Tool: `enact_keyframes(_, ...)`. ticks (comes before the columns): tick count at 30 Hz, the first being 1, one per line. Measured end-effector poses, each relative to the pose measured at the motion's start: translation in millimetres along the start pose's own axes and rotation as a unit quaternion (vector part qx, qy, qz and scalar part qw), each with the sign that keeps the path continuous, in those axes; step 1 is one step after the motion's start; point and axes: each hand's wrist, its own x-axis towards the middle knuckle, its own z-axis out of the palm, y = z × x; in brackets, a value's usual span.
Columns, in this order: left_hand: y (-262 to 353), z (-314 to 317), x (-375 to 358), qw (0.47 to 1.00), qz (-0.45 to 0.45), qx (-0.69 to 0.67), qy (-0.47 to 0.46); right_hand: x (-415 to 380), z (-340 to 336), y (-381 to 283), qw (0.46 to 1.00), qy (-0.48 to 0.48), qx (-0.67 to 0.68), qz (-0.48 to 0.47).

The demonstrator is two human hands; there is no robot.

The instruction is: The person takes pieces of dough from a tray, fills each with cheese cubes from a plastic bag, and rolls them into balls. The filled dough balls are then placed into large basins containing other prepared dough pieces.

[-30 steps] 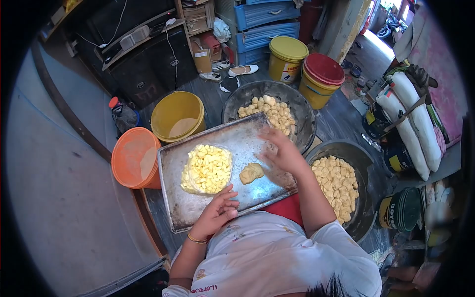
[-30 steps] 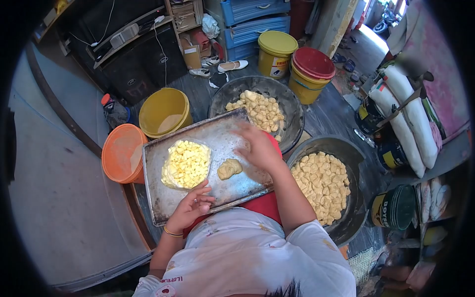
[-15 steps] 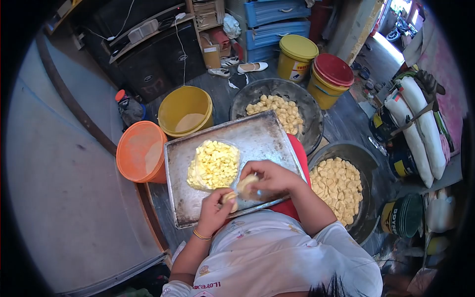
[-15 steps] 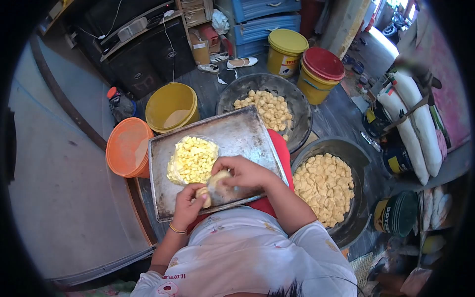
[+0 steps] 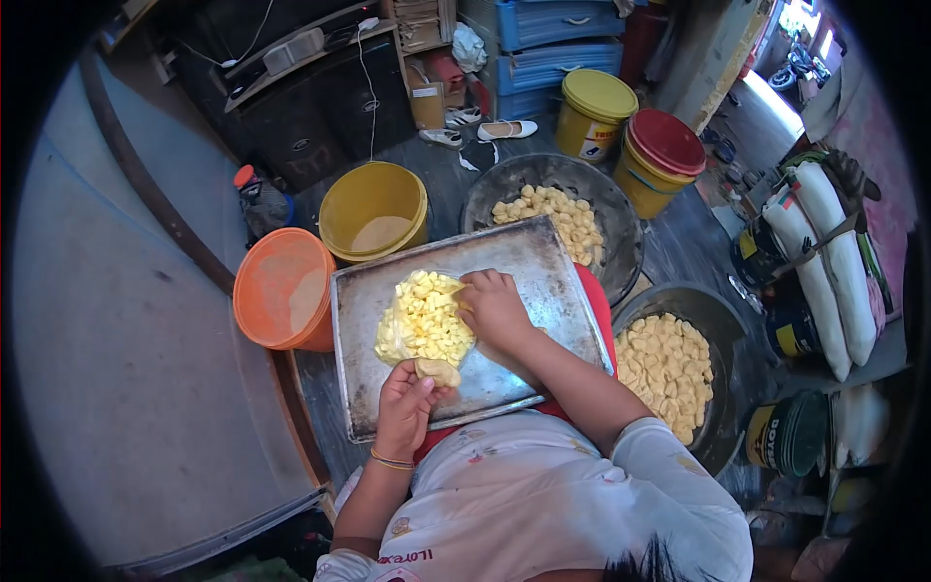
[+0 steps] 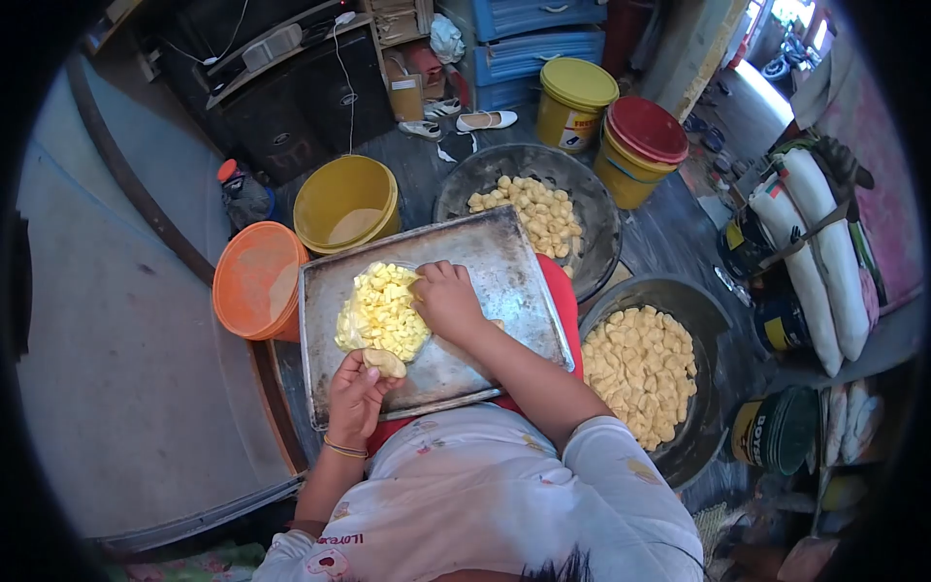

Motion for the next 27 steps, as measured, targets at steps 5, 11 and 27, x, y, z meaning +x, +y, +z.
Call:
enact_keyframes(5, 1.8, 15.3, 2.4, 0.996, 0.054, -0.049, 0.048, -4.2, -11.7, -10.3, 0.994, 0.071, 0.082, -0.034)
enact_keyframes(11, -4.9, 9.4, 7.9, 0.996, 0.073, -0.021, 0.039, -18.3, -51.5, -45.9, 0.926, -0.053, 0.373, -0.018)
enact_keyframes(27, 6.3, 36.5, -4.1, 0.962, 0.164, 0.209, 0.057, -32.9, -61.2, -52.5, 0.956, -0.084, 0.184, -0.213)
